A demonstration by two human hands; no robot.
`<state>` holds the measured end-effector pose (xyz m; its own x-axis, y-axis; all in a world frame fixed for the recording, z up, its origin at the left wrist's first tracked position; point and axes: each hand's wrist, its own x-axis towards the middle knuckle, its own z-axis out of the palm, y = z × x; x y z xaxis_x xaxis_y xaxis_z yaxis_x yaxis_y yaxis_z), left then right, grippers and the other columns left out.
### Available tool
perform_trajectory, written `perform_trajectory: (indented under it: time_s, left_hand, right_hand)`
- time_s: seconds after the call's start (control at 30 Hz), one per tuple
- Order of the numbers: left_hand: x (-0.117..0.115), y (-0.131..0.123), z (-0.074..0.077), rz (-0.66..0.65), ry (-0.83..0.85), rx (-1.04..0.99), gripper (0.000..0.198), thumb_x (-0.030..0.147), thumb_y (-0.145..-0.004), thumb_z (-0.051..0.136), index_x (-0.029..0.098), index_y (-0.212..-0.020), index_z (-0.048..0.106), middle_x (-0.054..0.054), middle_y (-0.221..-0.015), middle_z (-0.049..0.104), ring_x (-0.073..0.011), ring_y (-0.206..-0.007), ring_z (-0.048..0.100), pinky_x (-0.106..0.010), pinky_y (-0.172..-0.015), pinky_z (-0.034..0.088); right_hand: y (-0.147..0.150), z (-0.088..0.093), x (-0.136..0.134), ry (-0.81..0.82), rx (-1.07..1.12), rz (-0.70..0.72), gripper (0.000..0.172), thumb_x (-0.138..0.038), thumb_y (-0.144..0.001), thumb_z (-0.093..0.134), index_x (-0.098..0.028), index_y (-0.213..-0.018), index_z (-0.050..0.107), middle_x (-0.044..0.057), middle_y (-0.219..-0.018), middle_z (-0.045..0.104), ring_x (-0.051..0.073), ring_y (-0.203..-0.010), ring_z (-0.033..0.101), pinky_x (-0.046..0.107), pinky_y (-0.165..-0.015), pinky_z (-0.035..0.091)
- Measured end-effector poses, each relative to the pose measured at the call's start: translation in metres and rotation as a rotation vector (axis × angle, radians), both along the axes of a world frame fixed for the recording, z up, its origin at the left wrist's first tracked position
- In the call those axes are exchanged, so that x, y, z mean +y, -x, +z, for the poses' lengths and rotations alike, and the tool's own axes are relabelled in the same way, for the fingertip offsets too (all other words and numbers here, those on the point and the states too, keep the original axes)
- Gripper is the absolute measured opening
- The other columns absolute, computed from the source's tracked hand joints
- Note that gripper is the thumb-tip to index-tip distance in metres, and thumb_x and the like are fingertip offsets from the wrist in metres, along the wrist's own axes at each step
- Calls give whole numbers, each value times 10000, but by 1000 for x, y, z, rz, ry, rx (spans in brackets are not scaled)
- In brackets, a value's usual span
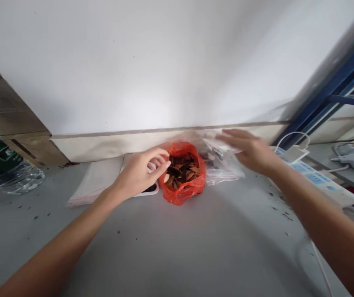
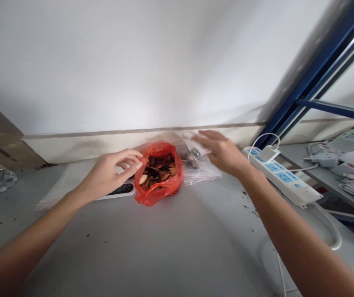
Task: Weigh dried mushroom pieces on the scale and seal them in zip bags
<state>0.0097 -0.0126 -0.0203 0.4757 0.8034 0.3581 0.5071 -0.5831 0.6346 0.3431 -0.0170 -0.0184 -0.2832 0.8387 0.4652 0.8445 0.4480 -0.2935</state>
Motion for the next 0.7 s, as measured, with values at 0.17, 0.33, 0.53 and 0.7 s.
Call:
perform_trajectory:
  time_s: [0.17,0.33,0.53,0.7]
  left_hand:
    - [-6,-7,-1,-46,37,75,242,413,-962,564,221,-1022,698,-58,-943,819,-203,-796,748,-323,-754,603]
    - [-7,-2,15,-100,123,205,224,395,-957,605,237,-1040,738,-38,-975,816,-214,-855,761,-314,-769,603]
    - [-4,22,41,-55,41,324,271,365,-951,545,231,-809,733,-9,-756,741,-183,-635,639,-265,-544,447]
    - [-2,39,50,12,92,400,277,395,-929,527,235,-760,677,6,-688,653,-170,-588,549,-267,-535,375]
  right_hand:
    - [-8,-33,0,308,-31,50,665,-595,-902,632,-214,-1445,680,160,-1638,487,424,-1565,338,624,-1251,336]
    - [4,-5,5,200,127,20,523,-626,-988,464,-275,-1066,844,109,-1329,756,413,-1444,531,631,-1184,423]
    - [60,30,18,200,101,178,268,-430,-908,612,-267,-947,821,63,-1001,823,288,-923,743,416,-809,590]
    - [103,30,28,471,-211,245,106,-347,-790,723,-251,-823,754,35,-764,757,208,-641,665,306,-524,445]
